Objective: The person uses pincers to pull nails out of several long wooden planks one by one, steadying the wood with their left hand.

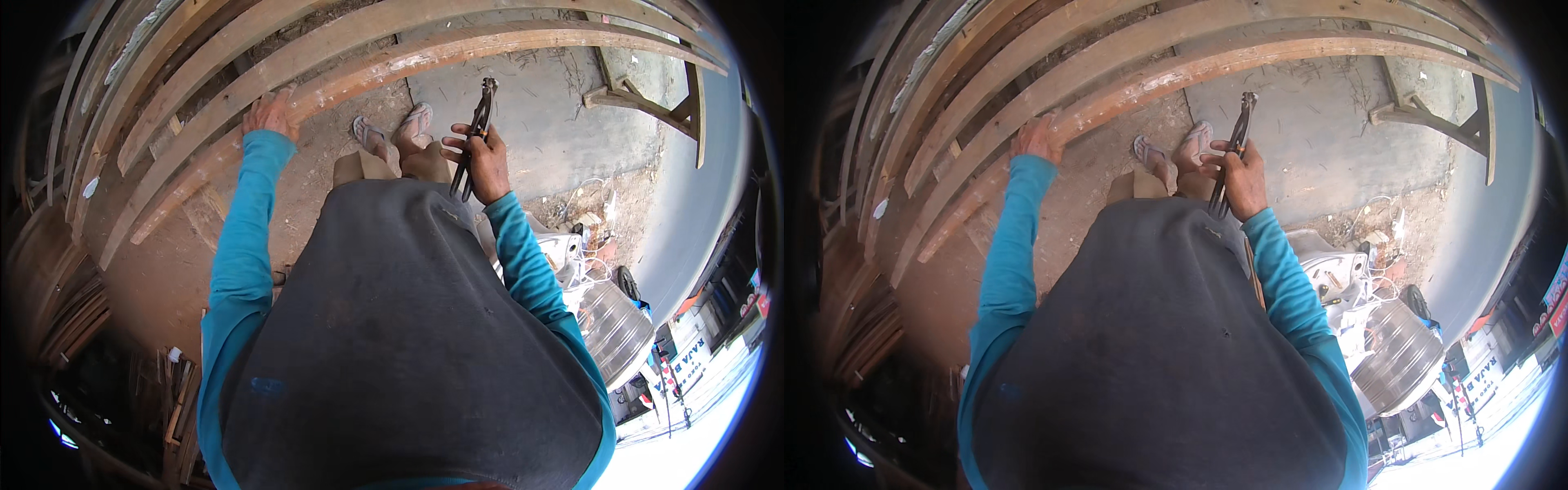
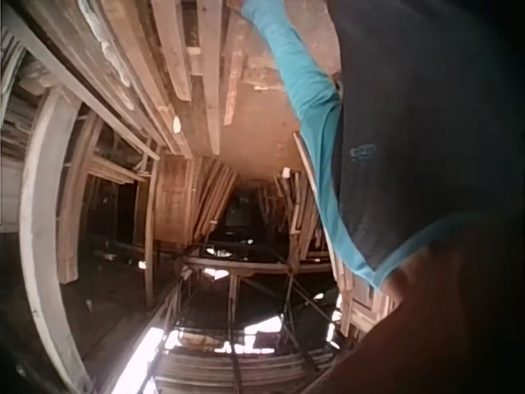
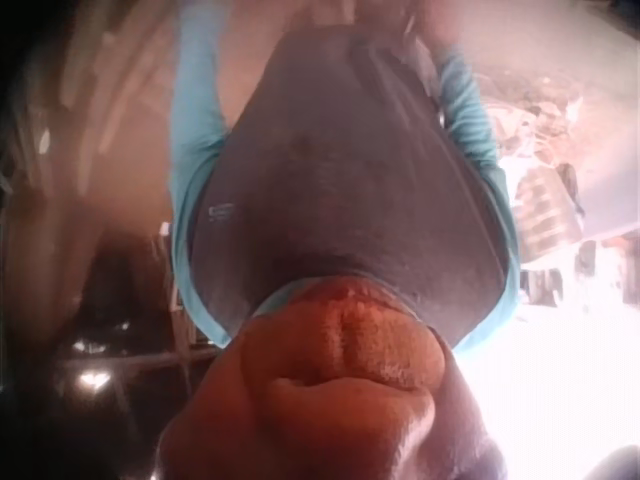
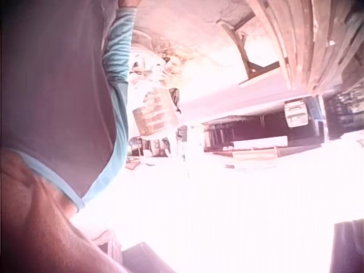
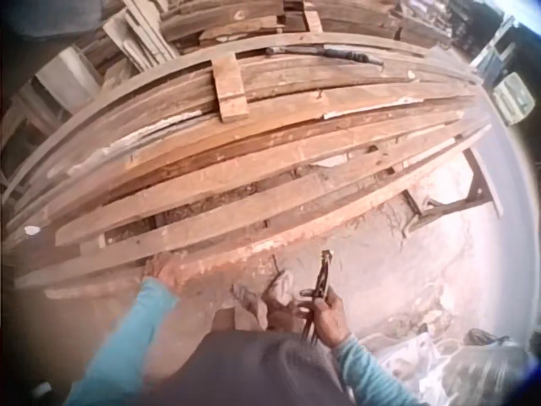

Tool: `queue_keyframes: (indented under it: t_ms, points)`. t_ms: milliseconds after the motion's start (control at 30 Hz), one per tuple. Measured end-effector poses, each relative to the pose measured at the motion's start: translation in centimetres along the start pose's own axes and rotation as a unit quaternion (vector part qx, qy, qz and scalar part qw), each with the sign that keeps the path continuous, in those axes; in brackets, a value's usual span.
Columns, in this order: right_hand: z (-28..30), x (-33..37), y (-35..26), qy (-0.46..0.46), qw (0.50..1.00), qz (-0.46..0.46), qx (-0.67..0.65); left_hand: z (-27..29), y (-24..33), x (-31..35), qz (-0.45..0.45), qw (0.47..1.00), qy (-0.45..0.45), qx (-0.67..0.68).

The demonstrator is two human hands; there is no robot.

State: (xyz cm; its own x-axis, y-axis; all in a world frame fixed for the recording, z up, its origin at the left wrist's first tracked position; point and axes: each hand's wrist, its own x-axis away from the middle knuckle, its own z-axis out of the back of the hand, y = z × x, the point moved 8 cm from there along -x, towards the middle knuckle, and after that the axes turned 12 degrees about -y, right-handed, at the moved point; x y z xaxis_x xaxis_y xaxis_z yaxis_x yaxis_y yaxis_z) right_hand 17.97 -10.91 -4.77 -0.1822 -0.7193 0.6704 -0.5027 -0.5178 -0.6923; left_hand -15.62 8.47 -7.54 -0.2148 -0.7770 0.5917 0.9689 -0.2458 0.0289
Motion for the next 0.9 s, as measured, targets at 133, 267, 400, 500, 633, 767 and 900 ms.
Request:
queue_keyframes:
  t_ms: [133, 267, 400, 500, 633, 767, 900]
  points:
    - [-0.4, 1.6, -2.3, -0.079, 0.994, -0.074, 0.026, 0.5, 0.9, 0.4, -0.008, 1.0, 0.0, 0.023]
    - [-4.3, 2.5, -3.1, -0.178, 0.974, -0.135, 0.046, 1.1, 2.2, 1.6, 0.003, 0.999, 0.03, -0.014]
    - [-4.6, 1.1, -3.4, -0.217, 0.959, -0.14, 0.117, 1.0, 2.5, 2.4, 0.006, 0.998, 0.058, -0.002]
    - [-3.5, 0.3, -3.6, -0.222, 0.944, -0.158, 0.189, 0.8, 2.6, 2.6, -0.015, 0.996, 0.082, 0.013]
    - [-2.5, -0.8, -5.0, -0.245, 0.877, -0.137, 0.391, 0.2, 2.2, 2.7, -0.003, 0.997, 0.069, 0.021]
    - [-3.7, -1.2, -5.1, -0.249, 0.884, -0.215, 0.332, -0.6, 1.6, 2.8, -0.014, 0.993, 0.115, 0.022]
    - [-4.3, -1.4, -1.0, -0.188, 0.931, -0.162, 0.268, 1.0, 1.8, 2.6, -0.054, 0.988, 0.146, 0.011]
